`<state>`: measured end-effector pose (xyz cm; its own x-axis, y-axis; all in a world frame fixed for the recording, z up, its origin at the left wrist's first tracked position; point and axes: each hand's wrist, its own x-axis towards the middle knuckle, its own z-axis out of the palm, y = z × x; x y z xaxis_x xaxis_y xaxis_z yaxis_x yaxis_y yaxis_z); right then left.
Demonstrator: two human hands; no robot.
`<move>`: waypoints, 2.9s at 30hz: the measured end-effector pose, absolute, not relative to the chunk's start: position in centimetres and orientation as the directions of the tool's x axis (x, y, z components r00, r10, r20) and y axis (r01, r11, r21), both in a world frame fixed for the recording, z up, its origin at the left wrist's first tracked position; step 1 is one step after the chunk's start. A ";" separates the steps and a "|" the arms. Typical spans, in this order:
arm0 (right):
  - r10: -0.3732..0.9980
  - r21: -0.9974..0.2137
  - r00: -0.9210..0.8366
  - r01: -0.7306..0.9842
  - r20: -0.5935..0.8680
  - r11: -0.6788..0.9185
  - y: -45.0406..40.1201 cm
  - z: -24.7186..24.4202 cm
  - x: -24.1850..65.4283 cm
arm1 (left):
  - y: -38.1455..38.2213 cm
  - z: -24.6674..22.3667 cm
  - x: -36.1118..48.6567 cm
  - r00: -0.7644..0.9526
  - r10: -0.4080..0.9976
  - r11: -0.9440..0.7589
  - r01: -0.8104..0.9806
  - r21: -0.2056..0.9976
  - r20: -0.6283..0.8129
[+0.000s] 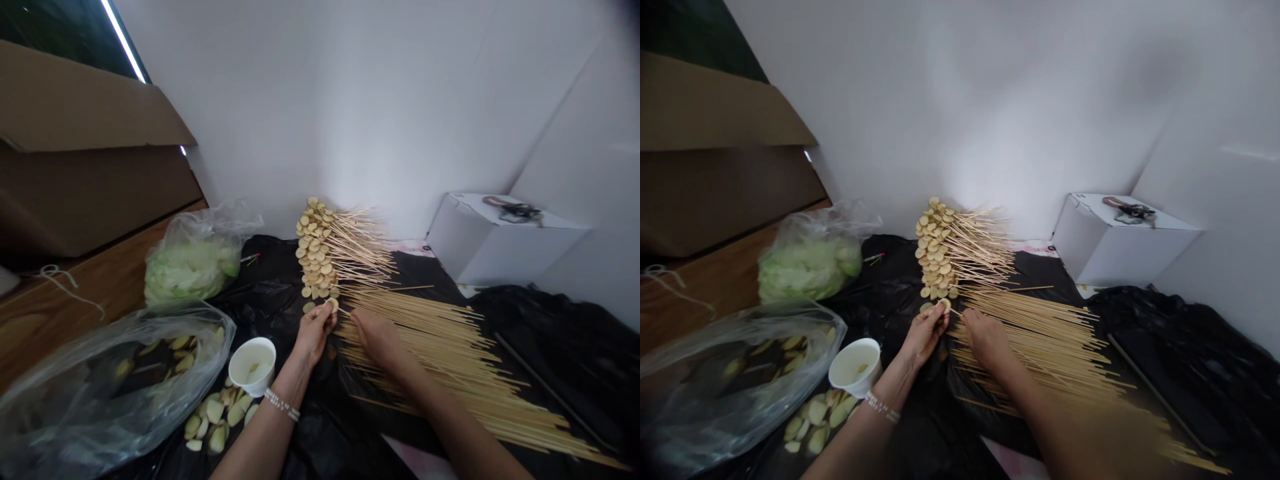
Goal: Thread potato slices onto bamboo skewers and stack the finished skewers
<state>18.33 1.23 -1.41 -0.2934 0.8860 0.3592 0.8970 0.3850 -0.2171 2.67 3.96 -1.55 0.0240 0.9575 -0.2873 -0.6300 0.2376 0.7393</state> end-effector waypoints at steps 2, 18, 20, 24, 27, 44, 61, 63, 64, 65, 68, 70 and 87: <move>0.865 -0.214 -0.297 0.889 0.405 0.405 1.3 -1.6 18.4 | 4.1 -1.4 2.4 -0.028 0.965 0.182 -0.641 0.746 -0.260; 0.848 -0.249 -0.263 0.879 0.460 0.408 0.6 -1.6 17.5 | 3.3 -1.7 3.2 0.047 0.978 0.198 -0.515 0.834 -0.203; 0.854 -0.250 -0.269 0.879 0.445 0.406 0.5 -1.5 17.6 | 3.2 -1.7 3.3 0.063 0.979 0.200 -0.501 0.842 -0.195; 0.903 -0.272 -0.260 0.893 0.343 0.360 0.5 -1.1 17.7 | 3.0 -1.6 3.4 0.085 0.976 0.215 -0.480 0.851 -0.198; 0.924 -0.269 -0.239 0.907 0.300 0.322 0.5 -1.1 17.5 | 3.0 -1.5 3.5 0.093 0.972 0.234 -0.467 0.853 -0.216; 0.858 -0.216 -0.163 0.930 0.487 0.298 1.3 -1.5 18.4 | 3.5 -0.9 3.2 0.176 0.921 0.362 -0.717 0.596 -0.349; 0.812 -0.185 -0.225 0.909 0.538 0.374 0.9 -0.9 18.6 | 4.1 -1.0 2.6 0.124 0.906 0.325 -0.818 0.475 -0.406; 0.804 -0.186 -0.235 0.902 0.546 0.390 0.9 -0.8 18.6 | 4.1 -1.0 2.5 0.132 0.908 0.323 -0.824 0.465 -0.398; 0.799 -0.184 -0.241 0.898 0.551 0.399 0.9 -0.8 18.6 | 4.1 -1.1 2.4 0.135 0.911 0.320 -0.827 0.462 -0.389; 0.794 -0.182 -0.247 0.896 0.555 0.405 0.9 -0.7 18.6 | 4.1 -1.1 2.4 0.135 0.915 0.314 -0.830 0.461 -0.380; 0.789 -0.183 -0.255 0.890 0.559 0.418 0.8 -0.6 18.6 | 4.2 -1.2 2.2 0.120 0.919 0.305 -0.820 0.484 -0.375; 0.788 -0.194 -0.261 0.882 0.558 0.429 0.8 -0.6 18.7 | 4.3 -1.3 2.1 0.108 0.918 0.301 -0.815 0.495 -0.382; 0.830 -0.203 -0.296 0.880 0.472 0.429 0.4 0.1 18.8 | 4.8 -0.9 1.7 0.065 0.889 0.249 -0.899 0.360 -0.453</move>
<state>18.78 0.41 0.07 -0.2960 0.8304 0.4720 0.8800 0.4293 -0.2034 1.69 4.82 -0.94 0.0649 0.8890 -0.4532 -0.8990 0.2492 0.3601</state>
